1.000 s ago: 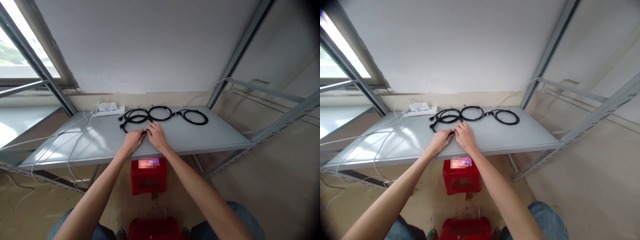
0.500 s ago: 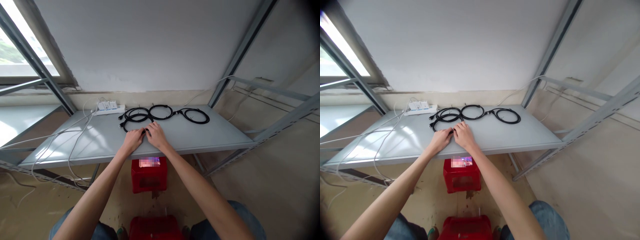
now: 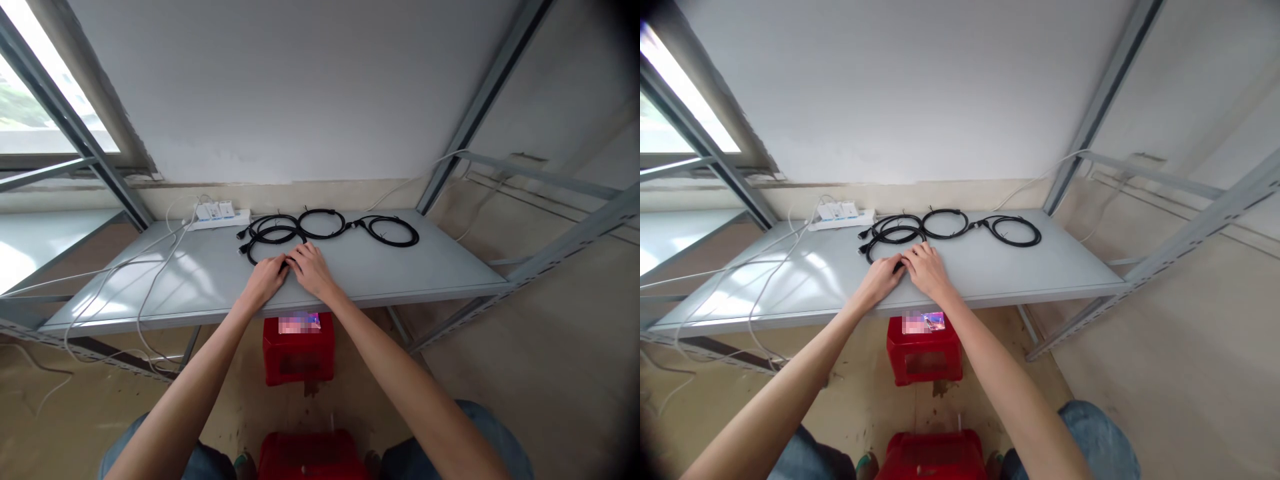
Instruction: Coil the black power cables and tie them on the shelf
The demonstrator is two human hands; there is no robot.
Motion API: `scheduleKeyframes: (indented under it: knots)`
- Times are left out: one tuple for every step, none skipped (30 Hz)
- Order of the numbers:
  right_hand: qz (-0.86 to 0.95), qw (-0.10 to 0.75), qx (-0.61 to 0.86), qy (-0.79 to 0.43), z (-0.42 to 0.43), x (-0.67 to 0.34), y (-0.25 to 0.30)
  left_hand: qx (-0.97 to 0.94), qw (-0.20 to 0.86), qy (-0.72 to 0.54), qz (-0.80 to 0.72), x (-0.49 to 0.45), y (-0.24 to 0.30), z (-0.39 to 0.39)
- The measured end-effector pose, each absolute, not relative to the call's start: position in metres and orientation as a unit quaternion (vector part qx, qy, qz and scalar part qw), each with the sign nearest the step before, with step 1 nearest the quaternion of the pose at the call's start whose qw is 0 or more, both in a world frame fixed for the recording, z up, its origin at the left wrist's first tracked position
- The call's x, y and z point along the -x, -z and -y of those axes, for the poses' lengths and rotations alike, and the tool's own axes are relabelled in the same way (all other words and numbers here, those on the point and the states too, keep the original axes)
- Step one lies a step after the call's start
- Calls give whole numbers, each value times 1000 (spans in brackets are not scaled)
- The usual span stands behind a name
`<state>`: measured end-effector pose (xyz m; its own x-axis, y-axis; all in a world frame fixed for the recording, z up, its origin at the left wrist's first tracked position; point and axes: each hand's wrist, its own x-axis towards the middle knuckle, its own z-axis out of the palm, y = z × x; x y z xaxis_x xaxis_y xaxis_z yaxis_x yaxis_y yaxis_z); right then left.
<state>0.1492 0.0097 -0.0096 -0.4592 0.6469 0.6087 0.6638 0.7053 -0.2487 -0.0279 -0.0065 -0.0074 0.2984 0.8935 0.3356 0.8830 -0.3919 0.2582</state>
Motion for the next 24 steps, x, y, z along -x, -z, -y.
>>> scheduleKeyframes:
  knots:
    - [855,347,385,14,-10,-150,10,-806,9,-218,-550,28,8,6]
    - [855,345,388,16,-11,-150,10,-807,6,-217,-550,28,8,6]
    - [854,343,392,17,-11,-150,10,-807,3,-214,-550,28,7,6]
    - [853,340,396,17,-12,-150,10,-807,1,-211,-552,28,7,7]
    - [852,339,399,16,-13,-150,11,-806,-1,-208,-554,27,7,7]
    - [851,337,403,12,-13,-150,11,-805,-3,-206,-556,27,6,7]
    - [850,336,406,8,-14,-150,11,-804,-3,-206,-557,27,6,8]
    - [849,336,407,3,-14,-150,11,-803,-2,-208,-559,26,5,8]
    - [849,337,408,-1,-15,-150,11,-802,1,-211,-559,26,4,9]
    - [849,338,407,-5,-15,-150,12,-801,4,-214,-559,25,3,9]
    - [848,340,406,-8,-15,-150,12,-800,7,-216,-559,25,2,10]
    - [848,343,404,-11,-16,-150,12,-799,11,-218,-560,24,2,10]
    - [847,346,403,-13,-16,-150,13,-798,14,-218,-562,24,1,11]
    - [846,349,403,-16,-17,-150,13,-796,16,-218,-565,23,0,11]
    - [844,353,404,-17,-17,-150,13,-793,16,-217,-569,23,0,11]
    - [842,356,406,-19,-17,-150,14,-790,15,-217,-574,23,-1,11]
    - [840,359,407,-20,-17,-150,14,-787,14,-216,-578,23,-1,11]
    - [839,360,406,-23,-17,-149,13,-785,11,-216,-581,23,0,11]
    - [839,362,405,-27,-17,-149,13,-783,9,-215,-584,23,0,10]
    - [839,363,404,-34,-17,-149,13,-782,7,-212,-585,23,0,10]
    - [837,367,405,-43,-18,-150,13,-783,5,-209,-586,23,1,10]
    - [832,373,408,-53,-19,-150,13,-784,3,-206,-586,24,1,10]
    - [825,381,412,-64,-20,-150,13,-785,1,-203,-586,24,1,10]
    - [818,390,417,-74,-21,-151,13,-786,-1,-200,-585,24,2,10]
